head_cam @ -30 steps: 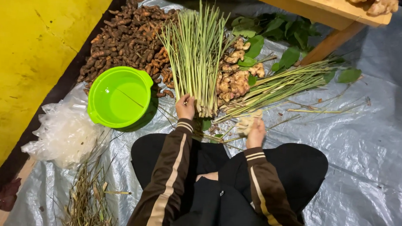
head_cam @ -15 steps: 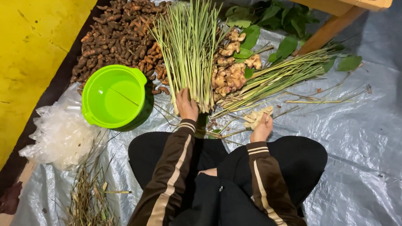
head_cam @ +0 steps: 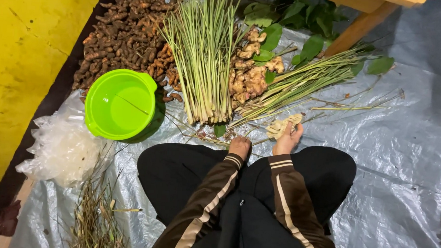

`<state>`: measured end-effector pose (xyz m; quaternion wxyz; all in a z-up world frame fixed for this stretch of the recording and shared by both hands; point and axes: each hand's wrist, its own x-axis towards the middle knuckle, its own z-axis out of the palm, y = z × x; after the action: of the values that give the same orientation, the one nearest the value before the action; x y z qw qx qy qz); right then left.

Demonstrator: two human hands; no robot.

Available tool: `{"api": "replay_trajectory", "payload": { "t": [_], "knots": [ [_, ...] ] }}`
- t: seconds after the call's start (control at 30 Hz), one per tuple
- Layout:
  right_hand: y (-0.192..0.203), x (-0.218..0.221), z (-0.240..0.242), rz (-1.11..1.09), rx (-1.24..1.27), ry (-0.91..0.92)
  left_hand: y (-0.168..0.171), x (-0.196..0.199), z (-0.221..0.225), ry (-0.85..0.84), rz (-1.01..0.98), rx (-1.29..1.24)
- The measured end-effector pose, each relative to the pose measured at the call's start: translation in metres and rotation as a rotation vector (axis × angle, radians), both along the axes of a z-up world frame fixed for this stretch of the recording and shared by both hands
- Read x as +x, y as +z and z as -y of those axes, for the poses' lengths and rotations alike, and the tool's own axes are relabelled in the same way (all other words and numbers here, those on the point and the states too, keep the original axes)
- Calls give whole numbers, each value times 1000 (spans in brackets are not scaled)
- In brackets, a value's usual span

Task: Bundling ginger roots by wrapping them with lemongrass leaves and tucking the ends to secure the bundle.

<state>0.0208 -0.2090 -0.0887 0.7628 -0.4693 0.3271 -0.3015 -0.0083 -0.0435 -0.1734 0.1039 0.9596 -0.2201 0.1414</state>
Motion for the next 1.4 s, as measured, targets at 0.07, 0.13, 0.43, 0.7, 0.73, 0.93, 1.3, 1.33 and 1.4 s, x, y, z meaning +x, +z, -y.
{"api": "replay_trajectory", "payload": {
  "t": [0.07,0.13,0.43,0.7,0.73,0.93,1.3,1.33,1.4],
  "knots": [
    [-9,-2,3,7,17,13,-1,3,-1,34,-119,3],
    [-21,0,6,16,36,27,1,12,-6,70,-237,10],
    [18,-9,-22,58,311,221,91,39,-35,138,-928,-1506],
    [48,-17,-59,-55,172,682,140,16,-37,222,-657,-1266],
    [46,-17,-59,-55,173,682,139,13,-38,223,-658,-1266],
    [53,-20,-61,-73,39,705,150,4,-43,269,-644,-1135],
    [71,3,-40,-107,54,593,164,1,-50,206,-708,-1302],
    [77,8,-34,-107,54,591,165,-1,-54,204,-709,-1301],
    [91,18,-21,-58,22,541,168,-5,-62,161,-810,-1423]
  ]
}}
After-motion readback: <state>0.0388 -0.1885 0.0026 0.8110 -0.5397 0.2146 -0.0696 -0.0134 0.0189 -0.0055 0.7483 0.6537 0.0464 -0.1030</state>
